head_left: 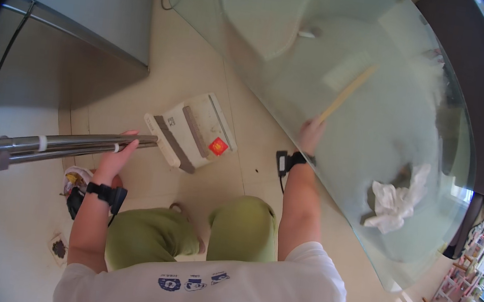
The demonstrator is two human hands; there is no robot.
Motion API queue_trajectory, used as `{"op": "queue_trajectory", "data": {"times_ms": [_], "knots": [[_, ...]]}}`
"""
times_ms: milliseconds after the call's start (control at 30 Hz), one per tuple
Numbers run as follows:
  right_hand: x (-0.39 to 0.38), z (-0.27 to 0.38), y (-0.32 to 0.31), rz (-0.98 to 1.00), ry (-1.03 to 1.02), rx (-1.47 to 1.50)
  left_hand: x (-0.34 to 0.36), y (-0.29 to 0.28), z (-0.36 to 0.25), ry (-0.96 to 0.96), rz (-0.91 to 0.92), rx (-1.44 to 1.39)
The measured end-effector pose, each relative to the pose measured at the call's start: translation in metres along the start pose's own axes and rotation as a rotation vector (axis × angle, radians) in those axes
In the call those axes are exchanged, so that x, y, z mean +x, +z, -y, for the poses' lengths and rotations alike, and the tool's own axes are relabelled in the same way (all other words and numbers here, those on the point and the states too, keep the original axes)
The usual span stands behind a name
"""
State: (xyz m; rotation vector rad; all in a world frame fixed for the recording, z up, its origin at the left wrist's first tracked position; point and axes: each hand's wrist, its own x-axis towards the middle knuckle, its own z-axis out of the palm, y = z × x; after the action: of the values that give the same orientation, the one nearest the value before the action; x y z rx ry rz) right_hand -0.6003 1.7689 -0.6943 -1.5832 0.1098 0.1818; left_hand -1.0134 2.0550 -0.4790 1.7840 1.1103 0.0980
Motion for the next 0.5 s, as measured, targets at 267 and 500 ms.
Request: {"op": "queue_trajectory", "data": {"times_ms": [267, 500], "knots": [[0.098, 0.029, 0.061, -0.26, -0.486, -0.421, -0.033, 0.032, -0.047, -0.037, -0.118, -0.145], [0.113, 0.07, 0.059, 0.088, 0.012, -0.167, -0.024, 0.07, -0.068, 0.087, -0.033, -0.167]]}}
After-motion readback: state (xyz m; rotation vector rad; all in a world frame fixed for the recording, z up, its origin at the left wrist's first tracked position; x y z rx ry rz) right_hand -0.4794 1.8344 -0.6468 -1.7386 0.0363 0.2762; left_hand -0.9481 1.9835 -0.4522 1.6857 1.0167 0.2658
